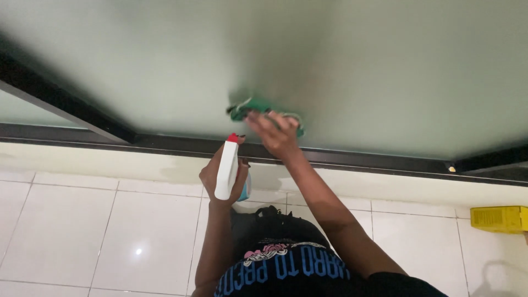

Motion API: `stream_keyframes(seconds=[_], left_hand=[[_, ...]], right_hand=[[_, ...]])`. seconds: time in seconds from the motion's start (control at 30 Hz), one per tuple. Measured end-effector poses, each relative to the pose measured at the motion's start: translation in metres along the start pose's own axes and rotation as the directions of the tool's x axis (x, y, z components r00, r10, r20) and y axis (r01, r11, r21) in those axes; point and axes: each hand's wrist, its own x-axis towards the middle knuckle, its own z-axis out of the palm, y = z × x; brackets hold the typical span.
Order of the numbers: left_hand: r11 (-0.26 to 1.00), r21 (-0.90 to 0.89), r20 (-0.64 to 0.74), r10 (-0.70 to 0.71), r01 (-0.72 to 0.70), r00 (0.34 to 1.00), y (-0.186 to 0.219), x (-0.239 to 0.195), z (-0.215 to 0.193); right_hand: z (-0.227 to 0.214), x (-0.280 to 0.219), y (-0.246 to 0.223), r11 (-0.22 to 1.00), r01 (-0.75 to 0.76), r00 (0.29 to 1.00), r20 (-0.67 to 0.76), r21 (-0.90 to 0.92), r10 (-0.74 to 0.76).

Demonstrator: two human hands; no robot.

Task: The person cleans a glass partition by spraying it with a spray bottle and wiping the surface with a cloth.

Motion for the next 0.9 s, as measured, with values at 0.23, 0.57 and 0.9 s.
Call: stream_keyframes(seconds=[0.23,0.57,0.9], left_hand=[[0.991,0.018,-0.049,0.133,-0.132,0.99,-0.019,-0.002,0.009],[0.995,-0.048,0.01,0.083,-0.082,0.997,0.008,0.006,0.016],[0.998,0.037,-0.057,0.048,-0.046,0.997,-0.002,-0.002,0.011]], right_hand=[[-0.047,0.041,0.069,0.988,-0.151,0.986,-0.07,-0.016,0.149],[-0.075,0.112,0.051,0.999,-0.033,0.998,0.049,-0.039,0.035],[-0.1,0.045,0.082,0.864,-0.503,0.812,-0.356,-0.026,0.462]])
